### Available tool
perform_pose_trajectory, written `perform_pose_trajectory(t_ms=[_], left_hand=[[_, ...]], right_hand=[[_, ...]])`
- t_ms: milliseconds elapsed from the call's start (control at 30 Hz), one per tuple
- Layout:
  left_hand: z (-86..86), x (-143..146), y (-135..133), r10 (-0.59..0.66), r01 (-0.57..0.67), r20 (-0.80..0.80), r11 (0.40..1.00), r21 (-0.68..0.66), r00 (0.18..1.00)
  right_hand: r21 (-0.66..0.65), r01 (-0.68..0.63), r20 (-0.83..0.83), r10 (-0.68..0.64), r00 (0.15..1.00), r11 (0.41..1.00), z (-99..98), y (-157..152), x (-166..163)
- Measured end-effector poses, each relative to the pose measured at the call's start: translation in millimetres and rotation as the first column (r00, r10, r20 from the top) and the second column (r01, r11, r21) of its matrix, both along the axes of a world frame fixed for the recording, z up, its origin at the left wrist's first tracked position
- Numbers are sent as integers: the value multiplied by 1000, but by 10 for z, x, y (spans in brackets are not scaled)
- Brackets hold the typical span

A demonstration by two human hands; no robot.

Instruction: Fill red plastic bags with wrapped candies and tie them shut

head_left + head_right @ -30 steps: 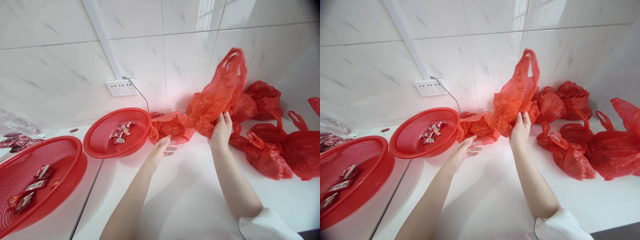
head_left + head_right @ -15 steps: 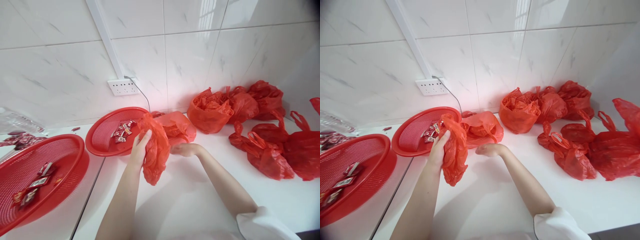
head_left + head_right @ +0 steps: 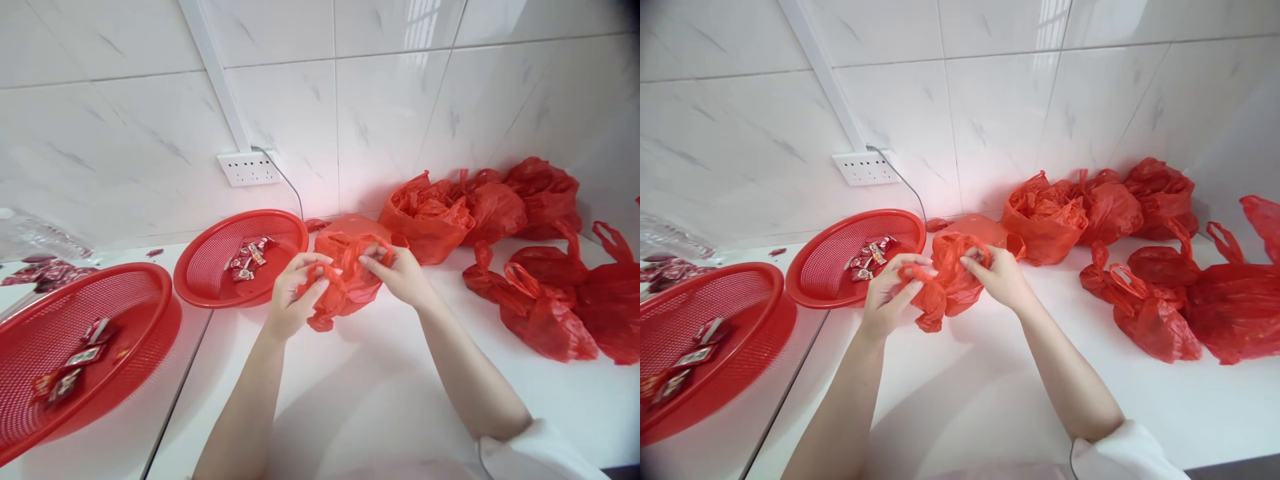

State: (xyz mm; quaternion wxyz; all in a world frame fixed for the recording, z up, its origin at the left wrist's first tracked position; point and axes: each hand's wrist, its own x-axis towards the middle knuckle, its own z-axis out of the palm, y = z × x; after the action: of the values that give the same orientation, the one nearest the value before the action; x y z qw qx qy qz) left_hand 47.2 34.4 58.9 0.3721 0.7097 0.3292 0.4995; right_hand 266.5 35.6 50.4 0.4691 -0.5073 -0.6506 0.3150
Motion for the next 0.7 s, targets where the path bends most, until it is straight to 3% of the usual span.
perform_pose_trajectory(t_ms=[67, 100, 133, 167, 200, 233, 267, 367, 500, 567, 633, 667, 700], left_hand=[[131, -127, -64, -184, 182, -21, 982, -56, 983], [207, -192, -102, -377, 356, -88, 914, -193, 922], [285, -250, -144, -619, 537, -149, 758, -369, 771], [361, -296, -187, -778, 617, -170, 593, -518, 605], [432, -330, -228, -859, 666, -156, 482, -569, 489], [494, -353, -265, -891, 693, -157, 433, -576, 426], [544, -370, -295, -892, 706, -165, 437, -558, 421], [621, -420, -339, -822, 677, -170, 550, -489, 544], [572, -432, -382, -867, 747, -69, 464, -477, 494], [477, -317, -437, -758, 624, -172, 624, -469, 629], [321, -101, -482, -450, 283, -378, 862, -421, 809], [222, 31, -486, -285, 130, -454, 930, -343, 844], [114, 169, -474, -151, 16, -485, 963, -271, 862]], right_hand=[[-6, 162, 50, -162, 986, 987, -34, 66, 75], [12, 235, 86, -235, 968, 972, -40, 90, 115], [33, 282, 119, -284, 951, 959, -39, 105, 149], [47, 301, 136, -305, 943, 952, -32, 108, 174], [46, 292, 139, -296, 945, 955, -21, 102, 185], [37, 265, 127, -268, 955, 964, -9, 89, 183], [24, 231, 112, -232, 966, 973, 3, 72, 167], [11, 153, 78, -154, 985, 988, 23, 12, 65], [0, 93, 67, -93, 993, 996, 27, -67, -81], [-27, 59, 50, -58, 997, 998, 33, -110, -130], [-27, 7, 25, -6, 1000, 1000, 43, -158, -166], [-26, -26, 10, 26, 1000, 999, 51, -182, -183], [-24, -58, -7, 58, 998, 998, 60, -206, -200]])
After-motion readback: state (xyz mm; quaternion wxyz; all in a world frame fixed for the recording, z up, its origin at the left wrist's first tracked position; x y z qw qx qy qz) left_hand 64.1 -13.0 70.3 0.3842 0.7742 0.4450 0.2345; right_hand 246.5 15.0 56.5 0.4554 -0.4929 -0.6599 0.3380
